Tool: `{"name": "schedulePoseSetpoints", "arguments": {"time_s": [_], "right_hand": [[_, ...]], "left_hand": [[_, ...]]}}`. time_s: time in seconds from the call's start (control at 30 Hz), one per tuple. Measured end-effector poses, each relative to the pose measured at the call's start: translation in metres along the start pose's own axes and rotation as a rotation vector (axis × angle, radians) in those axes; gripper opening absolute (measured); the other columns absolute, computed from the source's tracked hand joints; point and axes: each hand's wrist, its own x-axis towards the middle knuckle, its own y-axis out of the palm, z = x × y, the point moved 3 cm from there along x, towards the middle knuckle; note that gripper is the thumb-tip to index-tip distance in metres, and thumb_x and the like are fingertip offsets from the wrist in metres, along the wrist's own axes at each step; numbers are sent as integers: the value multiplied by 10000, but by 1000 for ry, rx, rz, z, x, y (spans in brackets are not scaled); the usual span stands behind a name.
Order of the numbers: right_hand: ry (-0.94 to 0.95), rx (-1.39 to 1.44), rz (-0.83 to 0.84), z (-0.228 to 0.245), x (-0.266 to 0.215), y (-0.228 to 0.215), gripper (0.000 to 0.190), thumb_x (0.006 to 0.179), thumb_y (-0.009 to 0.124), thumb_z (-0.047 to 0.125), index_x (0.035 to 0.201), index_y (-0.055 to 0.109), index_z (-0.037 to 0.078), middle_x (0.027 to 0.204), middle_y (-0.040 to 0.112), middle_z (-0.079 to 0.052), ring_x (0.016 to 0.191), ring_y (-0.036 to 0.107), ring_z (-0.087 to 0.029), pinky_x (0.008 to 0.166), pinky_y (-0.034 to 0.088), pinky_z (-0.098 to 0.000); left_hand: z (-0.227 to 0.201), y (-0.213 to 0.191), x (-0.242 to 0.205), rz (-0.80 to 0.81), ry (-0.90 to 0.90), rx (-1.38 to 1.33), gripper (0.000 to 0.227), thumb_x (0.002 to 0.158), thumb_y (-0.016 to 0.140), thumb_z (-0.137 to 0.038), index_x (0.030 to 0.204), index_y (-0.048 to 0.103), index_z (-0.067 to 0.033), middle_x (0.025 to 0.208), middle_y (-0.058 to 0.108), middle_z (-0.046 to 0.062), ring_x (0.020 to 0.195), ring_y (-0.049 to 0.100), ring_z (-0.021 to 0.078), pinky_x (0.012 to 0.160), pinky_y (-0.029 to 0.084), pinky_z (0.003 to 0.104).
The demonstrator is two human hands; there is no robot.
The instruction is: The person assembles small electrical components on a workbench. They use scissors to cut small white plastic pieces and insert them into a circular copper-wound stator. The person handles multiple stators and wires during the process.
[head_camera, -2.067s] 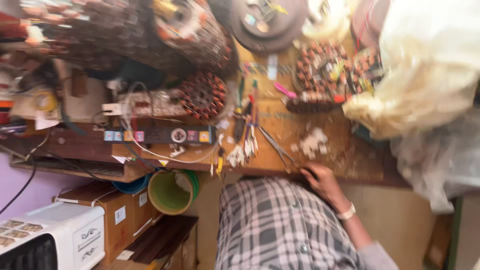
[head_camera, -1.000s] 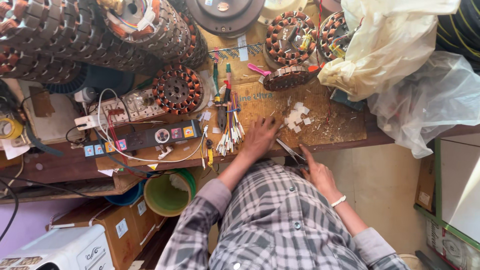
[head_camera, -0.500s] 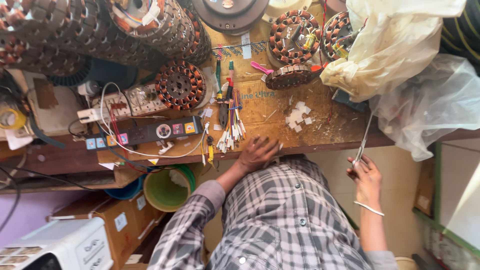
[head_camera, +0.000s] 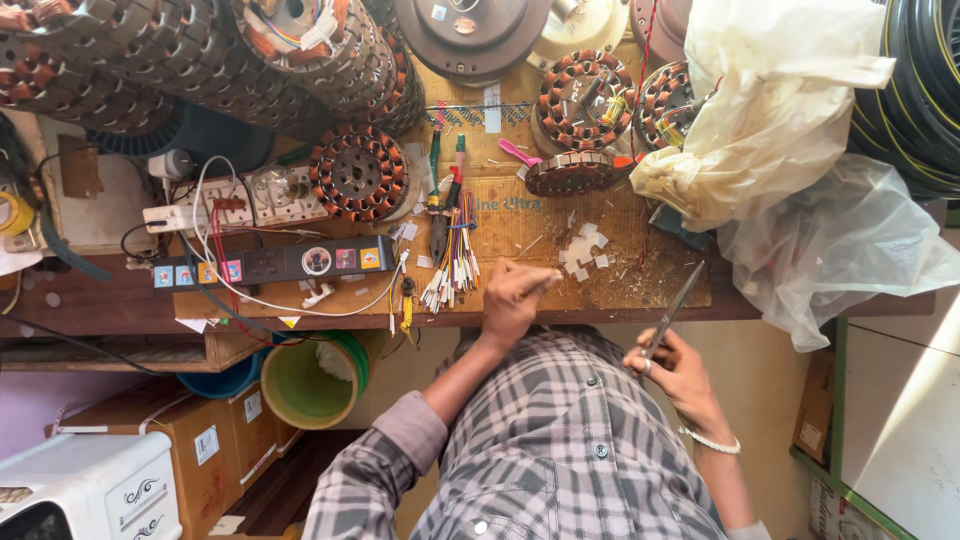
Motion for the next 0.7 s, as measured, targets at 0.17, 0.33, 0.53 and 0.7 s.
{"name": "schedulePoseSetpoints", "arguments": {"time_s": [0.17, 0.33, 0.53, 0.7], "right_hand": [[-129, 99, 8, 47, 36, 39, 377, 892, 754, 113, 1199, 549, 35, 914, 715, -99, 862, 692, -181, 799, 558, -332], [-302, 175, -129, 95, 48, 71, 352, 919, 705, 103, 1223, 535, 61, 984, 736, -82, 871, 706, -147, 795, 595, -303], [-397, 44, -211, 118, 42, 84, 321, 922, 735, 1, 1192, 563, 26, 998, 723, -75, 907, 711, -127, 820, 579, -261], [-473, -21, -228, 123, 40, 85, 277, 946, 734, -2, 1182, 590, 19, 1040, 714, -73, 956, 698, -123, 853, 578, -262]], "left_hand": [[-15, 3, 27, 134, -250, -270, 144, 908, 752, -146, 1024, 808, -80, 905, 799, 37, 835, 676, 142, 768, 549, 269], [-25, 21, 28, 373, -339, -543, 154, 991, 657, -136, 1026, 759, -26, 884, 771, 44, 846, 711, 82, 792, 565, 257], [-33, 25, 26, 369, -330, -467, 146, 945, 699, -111, 996, 775, 3, 838, 771, 43, 745, 675, 66, 665, 544, 251], [-33, 25, 29, 312, -308, -572, 129, 941, 726, -108, 982, 775, 5, 840, 770, 32, 781, 700, 54, 732, 574, 231]]}}
